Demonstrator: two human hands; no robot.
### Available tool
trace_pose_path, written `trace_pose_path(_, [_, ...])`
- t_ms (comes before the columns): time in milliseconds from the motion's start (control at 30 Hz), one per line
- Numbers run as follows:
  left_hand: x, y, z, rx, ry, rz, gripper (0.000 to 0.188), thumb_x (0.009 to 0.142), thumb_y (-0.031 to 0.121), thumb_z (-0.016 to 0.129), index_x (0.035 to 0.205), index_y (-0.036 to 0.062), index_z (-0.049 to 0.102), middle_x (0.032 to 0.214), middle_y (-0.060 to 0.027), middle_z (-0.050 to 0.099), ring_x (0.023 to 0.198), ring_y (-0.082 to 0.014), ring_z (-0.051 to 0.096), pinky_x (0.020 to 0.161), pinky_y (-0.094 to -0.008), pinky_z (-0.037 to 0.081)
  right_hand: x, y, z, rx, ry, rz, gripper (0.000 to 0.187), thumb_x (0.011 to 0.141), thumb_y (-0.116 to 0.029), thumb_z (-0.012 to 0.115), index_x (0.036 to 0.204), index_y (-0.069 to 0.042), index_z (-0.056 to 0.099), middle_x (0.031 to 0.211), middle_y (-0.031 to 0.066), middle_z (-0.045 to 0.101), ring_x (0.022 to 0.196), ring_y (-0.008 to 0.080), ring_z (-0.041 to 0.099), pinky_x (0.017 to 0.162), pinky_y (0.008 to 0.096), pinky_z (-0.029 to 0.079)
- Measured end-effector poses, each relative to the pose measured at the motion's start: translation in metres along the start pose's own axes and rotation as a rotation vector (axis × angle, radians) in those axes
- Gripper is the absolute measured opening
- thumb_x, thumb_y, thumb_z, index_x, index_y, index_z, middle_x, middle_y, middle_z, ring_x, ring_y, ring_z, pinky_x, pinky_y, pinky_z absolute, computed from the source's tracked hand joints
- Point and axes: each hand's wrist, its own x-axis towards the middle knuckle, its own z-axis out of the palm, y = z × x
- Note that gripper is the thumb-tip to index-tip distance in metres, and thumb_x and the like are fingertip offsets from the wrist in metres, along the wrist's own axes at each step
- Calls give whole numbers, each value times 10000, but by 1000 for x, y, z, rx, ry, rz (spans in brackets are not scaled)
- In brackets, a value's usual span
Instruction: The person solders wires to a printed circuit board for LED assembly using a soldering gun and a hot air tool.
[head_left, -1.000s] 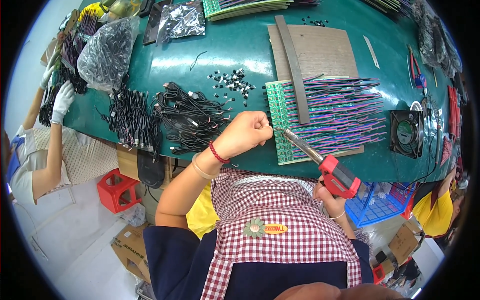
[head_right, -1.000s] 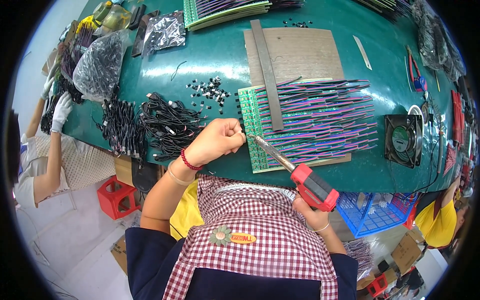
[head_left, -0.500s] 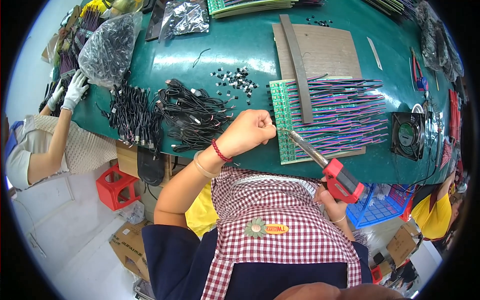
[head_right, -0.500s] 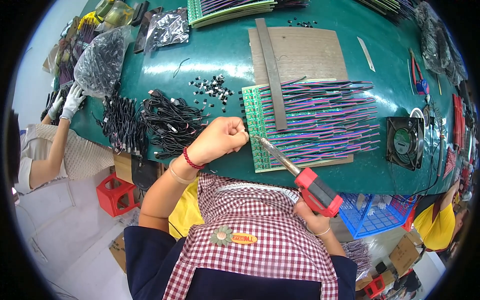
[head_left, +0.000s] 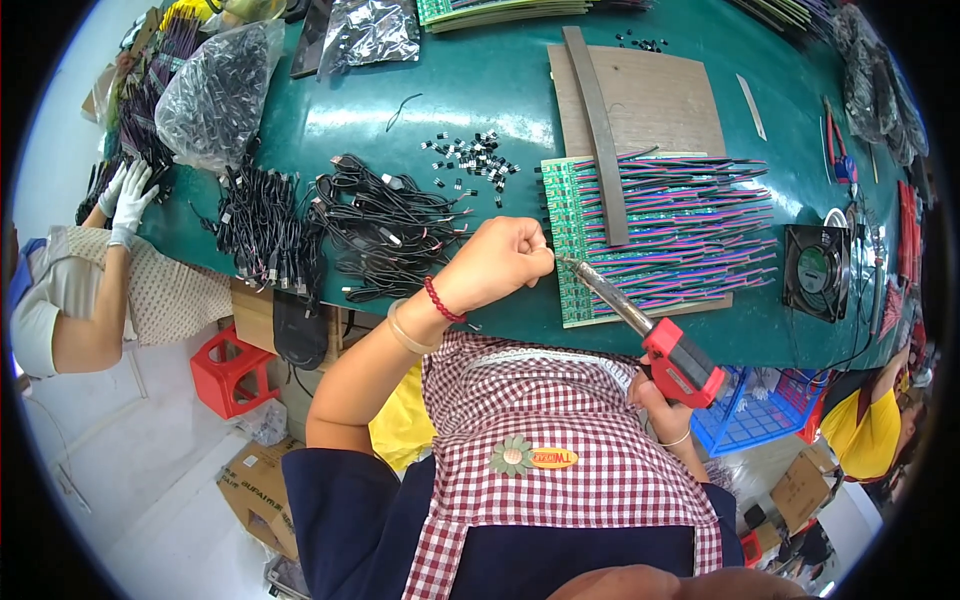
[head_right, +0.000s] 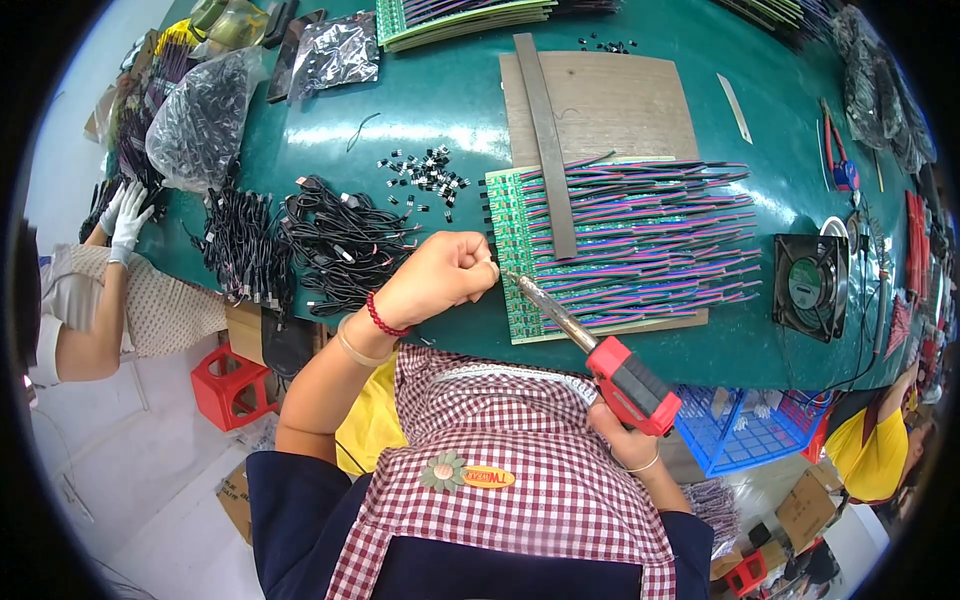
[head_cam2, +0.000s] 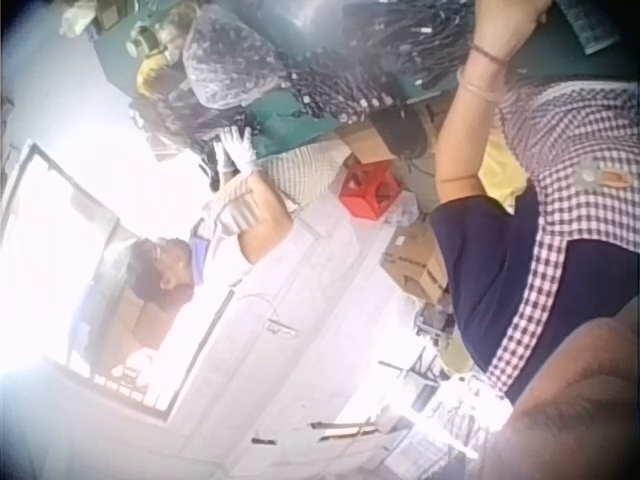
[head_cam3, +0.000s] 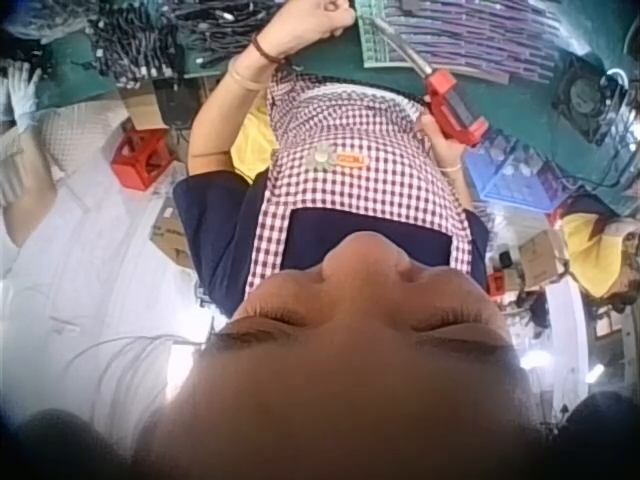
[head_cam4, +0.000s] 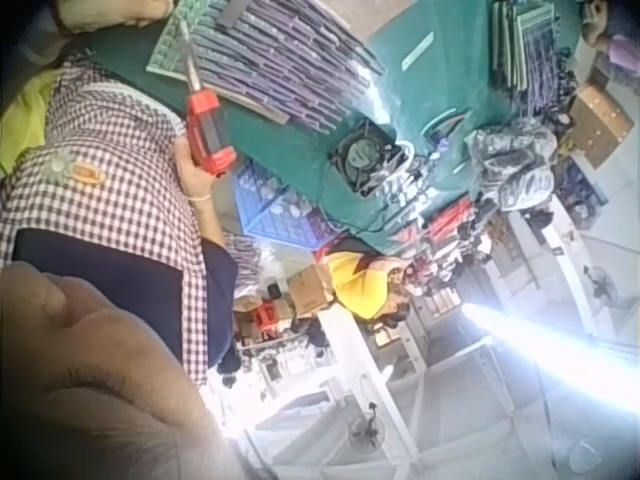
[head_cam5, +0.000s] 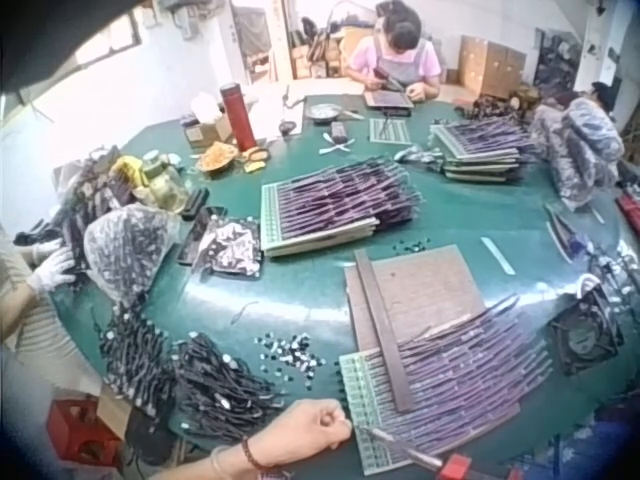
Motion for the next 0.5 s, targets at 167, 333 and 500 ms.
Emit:
trace_pose_path(167, [0, 1, 0, -16, -8, -6, 126, 816, 86, 563, 721, 34, 498, 565, 15, 525, 456, -24, 424, 398, -184, 312, -3, 3, -1, -59, 13, -9, 123, 794, 37, 590, 915, 44, 574, 722, 45, 581, 637, 117, 559, 585, 265, 470])
trace_pose_path(333, [-1, -1, -1, -12, -7, -5, 129, 815, 88, 564, 718, 37, 495, 565, 16, 525, 457, -21, 422, 397, -183, 309, -5, 10, -6, -205, 13, -129, 358, 810, -44, 571, 1140, 37, 457, 640, 71, 522, 543, 150, 519, 506, 271, 426])
trace_pose_path(500, [0, 1, -1, 1, -8, -4, 128, 812, 84, 561, 714, 36, 495, 565, 17, 525, 458, -19, 421, 398, -181, 308, -2, 0, 1, -98, 48, -123, 369, 808, -53, 577, 1139, 48, 447, 619, 70, 513, 516, 154, 500, 501, 283, 424])
